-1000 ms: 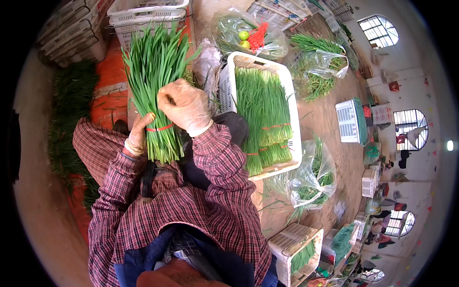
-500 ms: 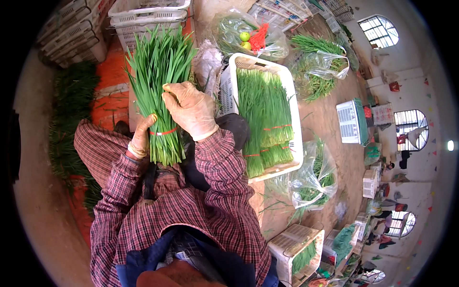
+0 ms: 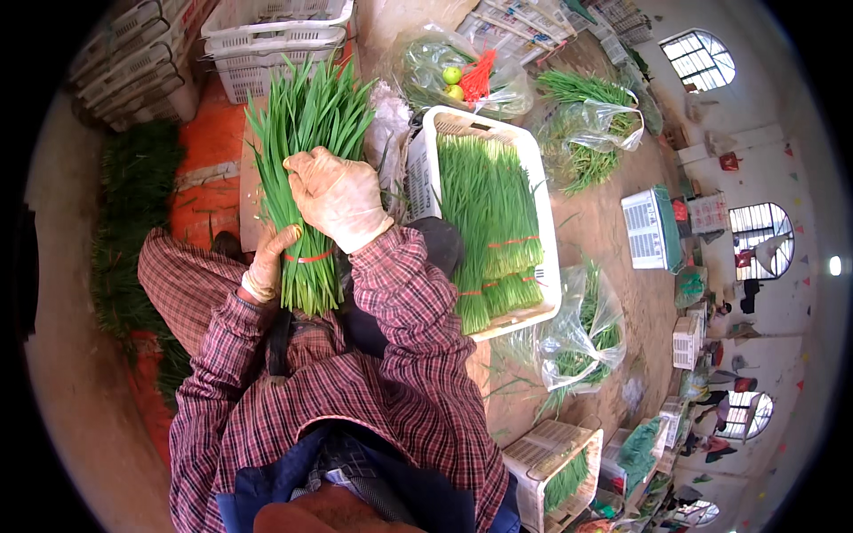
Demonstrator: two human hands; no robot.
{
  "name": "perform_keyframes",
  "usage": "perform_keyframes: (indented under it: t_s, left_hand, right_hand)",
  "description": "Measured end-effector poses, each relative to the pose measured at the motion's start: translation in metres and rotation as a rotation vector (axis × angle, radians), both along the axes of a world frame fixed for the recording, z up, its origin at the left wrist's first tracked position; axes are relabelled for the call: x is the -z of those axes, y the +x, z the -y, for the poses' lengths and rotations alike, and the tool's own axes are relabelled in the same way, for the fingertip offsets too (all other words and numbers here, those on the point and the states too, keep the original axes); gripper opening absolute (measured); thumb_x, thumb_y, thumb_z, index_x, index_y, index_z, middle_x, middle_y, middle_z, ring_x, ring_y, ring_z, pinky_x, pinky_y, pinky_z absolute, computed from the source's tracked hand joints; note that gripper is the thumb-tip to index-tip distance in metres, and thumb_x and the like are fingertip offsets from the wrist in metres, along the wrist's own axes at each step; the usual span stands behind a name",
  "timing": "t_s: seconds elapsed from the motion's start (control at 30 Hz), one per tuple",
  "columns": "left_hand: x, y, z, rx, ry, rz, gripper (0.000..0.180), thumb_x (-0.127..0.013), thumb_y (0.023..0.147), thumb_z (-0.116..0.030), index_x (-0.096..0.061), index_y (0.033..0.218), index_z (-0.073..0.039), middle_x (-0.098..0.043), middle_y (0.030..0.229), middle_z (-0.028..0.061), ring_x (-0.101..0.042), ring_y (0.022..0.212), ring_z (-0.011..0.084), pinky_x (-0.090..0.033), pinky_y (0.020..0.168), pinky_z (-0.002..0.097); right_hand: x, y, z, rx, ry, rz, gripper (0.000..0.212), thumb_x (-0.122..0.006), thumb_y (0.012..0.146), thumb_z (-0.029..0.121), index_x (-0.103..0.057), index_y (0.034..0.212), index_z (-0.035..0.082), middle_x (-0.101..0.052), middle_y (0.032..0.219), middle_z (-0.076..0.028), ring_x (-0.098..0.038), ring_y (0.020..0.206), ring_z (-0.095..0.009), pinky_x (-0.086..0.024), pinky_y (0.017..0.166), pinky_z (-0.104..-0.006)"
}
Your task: The person processes bunches of green chives by securing them with red bands, trimming the ends using a knife on a wooden board, and placing the finished bundles into white plastic crates.
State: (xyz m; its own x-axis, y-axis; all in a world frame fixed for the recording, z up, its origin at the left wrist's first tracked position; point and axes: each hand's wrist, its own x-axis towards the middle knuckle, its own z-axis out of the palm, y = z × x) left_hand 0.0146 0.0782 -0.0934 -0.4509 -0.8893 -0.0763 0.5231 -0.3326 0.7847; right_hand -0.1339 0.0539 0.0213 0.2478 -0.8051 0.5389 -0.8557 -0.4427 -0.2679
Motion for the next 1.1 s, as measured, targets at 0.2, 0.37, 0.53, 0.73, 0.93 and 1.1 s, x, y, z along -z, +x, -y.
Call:
perform_keyframes:
  t_s: [0.2,0.37,0.53,0.73,0.93,1.1]
  left_hand:
    - [0.003,0.001,0.001,-0.011,-0.037,0.043,0.056,-0.063,0.086,-0.027,-0.043,0.13,0.0,-0.058,0.113,0.0074,-0.057,0.099,0.0166,-0.047,0.087,0.0306]
    - [-0.006,-0.003,-0.001,-0.034,-0.064,0.015,0.056,-0.064,0.085,-0.027,-0.043,0.13,0.0,-0.057,0.114,0.0073,-0.057,0.099,0.0164,-0.047,0.087,0.0306]
    - [0.0,0.001,-0.001,-0.029,-0.023,0.024,0.057,-0.065,0.084,-0.026,-0.044,0.13,0.0,-0.058,0.114,0.0076,-0.058,0.099,0.0174,-0.046,0.089,0.0311]
    - [0.0,0.002,0.003,-0.059,0.1,-0.103,0.055,-0.064,0.084,-0.024,-0.046,0.129,0.0,-0.06,0.117,0.0096,-0.059,0.104,0.0205,-0.046,0.093,0.0341]
    - [0.002,0.003,0.008,-0.085,0.151,-0.213,0.052,-0.062,0.084,-0.026,-0.05,0.126,0.002,-0.061,0.118,0.0122,-0.061,0.104,0.0232,-0.047,0.094,0.0356]
    - [-0.018,-0.009,0.01,-0.094,0.063,0.046,0.063,-0.07,0.084,-0.023,-0.041,0.133,0.006,-0.057,0.121,0.0131,-0.057,0.106,0.0198,-0.043,0.096,0.033]
  right_hand:
    - [-0.002,0.001,-0.003,0.01,-0.018,-0.047,0.009,-0.065,0.082,0.018,-0.062,0.089,0.013,-0.063,0.077,-0.003,-0.065,0.068,-0.023,-0.052,0.056,-0.0345]
    - [0.012,-0.006,0.001,-0.06,-0.139,0.019,0.012,-0.066,0.08,0.019,-0.058,0.085,0.013,-0.056,0.07,-0.003,-0.061,0.059,-0.024,-0.048,0.051,-0.0367]
    - [0.005,-0.007,-0.003,-0.025,-0.082,0.134,0.011,-0.066,0.08,0.016,-0.058,0.086,0.013,-0.06,0.072,-0.003,-0.062,0.061,-0.024,-0.05,0.053,-0.0369]
    - [0.008,-0.021,-0.015,0.129,0.155,0.501,0.02,-0.067,0.086,0.014,-0.061,0.102,0.005,-0.066,0.08,-0.005,-0.063,0.067,-0.013,-0.051,0.063,-0.0268]
    - [0.051,-0.03,-0.06,0.115,0.496,0.528,0.066,-0.069,0.083,0.042,-0.045,0.13,0.002,-0.065,0.105,-0.013,-0.066,0.089,-0.022,-0.052,0.077,-0.0355]
    - [0.074,-0.006,-0.068,0.061,0.591,0.579,0.074,-0.072,0.083,0.024,-0.032,0.14,0.001,-0.054,0.125,-0.012,-0.055,0.113,-0.023,-0.042,0.098,-0.0337]
